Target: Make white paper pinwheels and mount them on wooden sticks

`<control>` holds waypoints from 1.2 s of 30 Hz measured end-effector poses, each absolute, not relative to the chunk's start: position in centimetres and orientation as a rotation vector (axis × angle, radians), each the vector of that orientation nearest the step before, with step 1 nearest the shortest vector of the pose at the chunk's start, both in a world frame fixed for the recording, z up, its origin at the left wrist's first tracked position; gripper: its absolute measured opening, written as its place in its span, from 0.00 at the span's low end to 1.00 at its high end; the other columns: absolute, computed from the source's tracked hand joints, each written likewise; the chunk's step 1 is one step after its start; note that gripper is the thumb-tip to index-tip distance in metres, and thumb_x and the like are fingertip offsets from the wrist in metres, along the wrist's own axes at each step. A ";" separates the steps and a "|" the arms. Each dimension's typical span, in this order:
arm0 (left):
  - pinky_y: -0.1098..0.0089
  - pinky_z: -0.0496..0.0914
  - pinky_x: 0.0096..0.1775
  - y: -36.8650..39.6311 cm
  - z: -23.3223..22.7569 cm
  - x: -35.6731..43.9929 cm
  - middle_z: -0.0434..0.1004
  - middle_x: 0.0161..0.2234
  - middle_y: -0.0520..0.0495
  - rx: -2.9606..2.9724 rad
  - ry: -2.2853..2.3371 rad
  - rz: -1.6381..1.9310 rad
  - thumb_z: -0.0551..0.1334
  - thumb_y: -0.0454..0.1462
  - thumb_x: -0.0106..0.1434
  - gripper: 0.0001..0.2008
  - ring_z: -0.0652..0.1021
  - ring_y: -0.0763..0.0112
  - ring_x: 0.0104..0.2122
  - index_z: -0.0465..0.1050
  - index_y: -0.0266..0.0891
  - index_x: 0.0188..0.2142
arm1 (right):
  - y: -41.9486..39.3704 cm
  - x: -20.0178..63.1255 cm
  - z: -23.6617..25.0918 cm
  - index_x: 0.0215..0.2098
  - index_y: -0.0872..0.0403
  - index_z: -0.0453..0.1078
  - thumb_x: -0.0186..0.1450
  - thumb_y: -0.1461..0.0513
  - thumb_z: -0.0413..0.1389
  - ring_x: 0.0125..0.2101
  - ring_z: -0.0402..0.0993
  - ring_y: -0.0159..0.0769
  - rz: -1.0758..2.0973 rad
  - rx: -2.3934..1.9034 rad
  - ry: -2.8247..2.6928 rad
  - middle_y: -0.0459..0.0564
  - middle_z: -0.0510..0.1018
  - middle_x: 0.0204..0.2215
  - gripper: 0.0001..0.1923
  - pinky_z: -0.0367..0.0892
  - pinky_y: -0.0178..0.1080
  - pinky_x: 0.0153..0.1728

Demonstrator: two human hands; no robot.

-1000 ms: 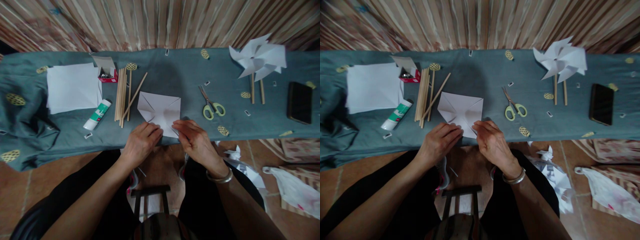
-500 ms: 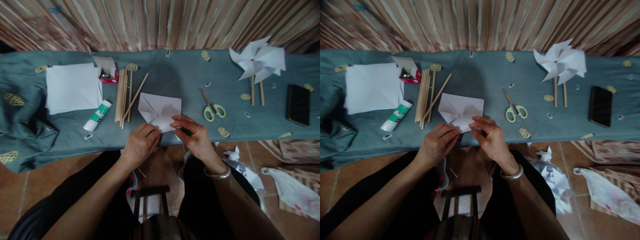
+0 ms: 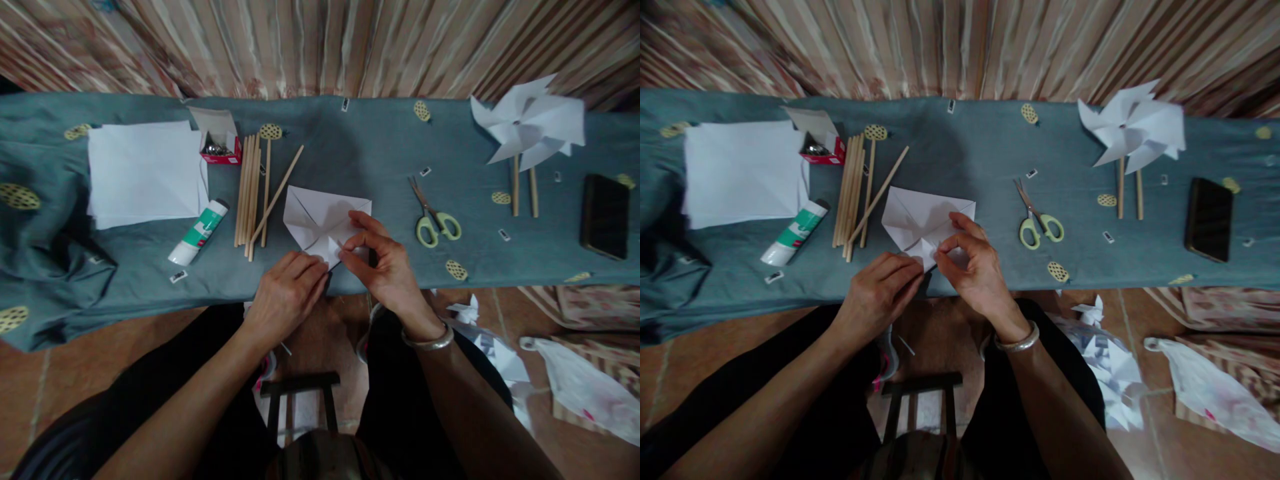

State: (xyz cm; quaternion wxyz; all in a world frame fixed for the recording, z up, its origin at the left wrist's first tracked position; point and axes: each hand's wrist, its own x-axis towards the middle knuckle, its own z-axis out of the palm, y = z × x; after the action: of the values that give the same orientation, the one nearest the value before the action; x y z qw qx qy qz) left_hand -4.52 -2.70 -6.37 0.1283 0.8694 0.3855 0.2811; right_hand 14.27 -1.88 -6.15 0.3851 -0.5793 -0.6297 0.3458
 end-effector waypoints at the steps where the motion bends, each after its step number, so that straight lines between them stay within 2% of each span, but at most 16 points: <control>1: 0.64 0.76 0.39 -2.8 -6.3 -4.6 0.78 0.38 0.42 2.512 1.135 0.828 0.58 0.33 0.66 0.08 0.76 0.66 0.37 0.72 0.32 0.43 | -1.8 14.2 -6.2 0.29 0.51 0.72 0.59 0.63 0.60 0.59 0.65 0.45 0.850 -1.492 -1.612 0.52 0.69 0.58 0.01 0.59 0.52 0.60; 8: 0.64 0.76 0.42 -3.3 -6.5 -4.9 0.77 0.42 0.41 2.482 1.091 0.836 0.58 0.30 0.66 0.15 0.76 0.65 0.41 0.68 0.32 0.52 | -1.7 13.6 -6.8 0.29 0.51 0.72 0.59 0.64 0.58 0.58 0.65 0.46 0.632 -1.576 -1.743 0.52 0.69 0.58 0.02 0.61 0.53 0.58; 15: 0.63 0.76 0.42 -3.3 -6.8 -4.8 0.76 0.41 0.39 2.468 1.089 0.817 0.58 0.30 0.66 0.12 0.75 0.64 0.41 0.71 0.30 0.48 | -1.6 13.1 -6.8 0.28 0.53 0.71 0.59 0.66 0.58 0.57 0.66 0.46 0.517 -1.621 -1.789 0.55 0.70 0.57 0.03 0.63 0.52 0.57; 25: 0.62 0.76 0.41 -3.1 -6.8 -4.7 0.76 0.40 0.39 2.491 1.081 0.800 0.58 0.29 0.66 0.11 0.75 0.64 0.40 0.72 0.29 0.47 | -1.5 13.2 -6.8 0.28 0.50 0.71 0.59 0.65 0.58 0.57 0.65 0.45 0.567 -1.620 -1.757 0.47 0.69 0.56 0.04 0.64 0.52 0.58; 36: 0.61 0.76 0.41 -3.3 -7.0 -4.8 0.75 0.41 0.40 2.496 1.086 0.775 0.56 0.30 0.67 0.11 0.75 0.64 0.41 0.71 0.33 0.47 | -1.6 13.2 -6.8 0.32 0.47 0.73 0.60 0.65 0.58 0.60 0.60 0.46 0.645 -1.598 -1.735 0.44 0.68 0.57 0.05 0.58 0.55 0.62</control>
State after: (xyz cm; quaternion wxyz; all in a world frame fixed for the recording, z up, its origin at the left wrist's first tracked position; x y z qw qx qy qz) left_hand -4.75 -3.26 -6.97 0.1550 0.8712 0.3791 0.2705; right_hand 13.24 -1.64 -6.79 0.3411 -0.6143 -0.6670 0.2478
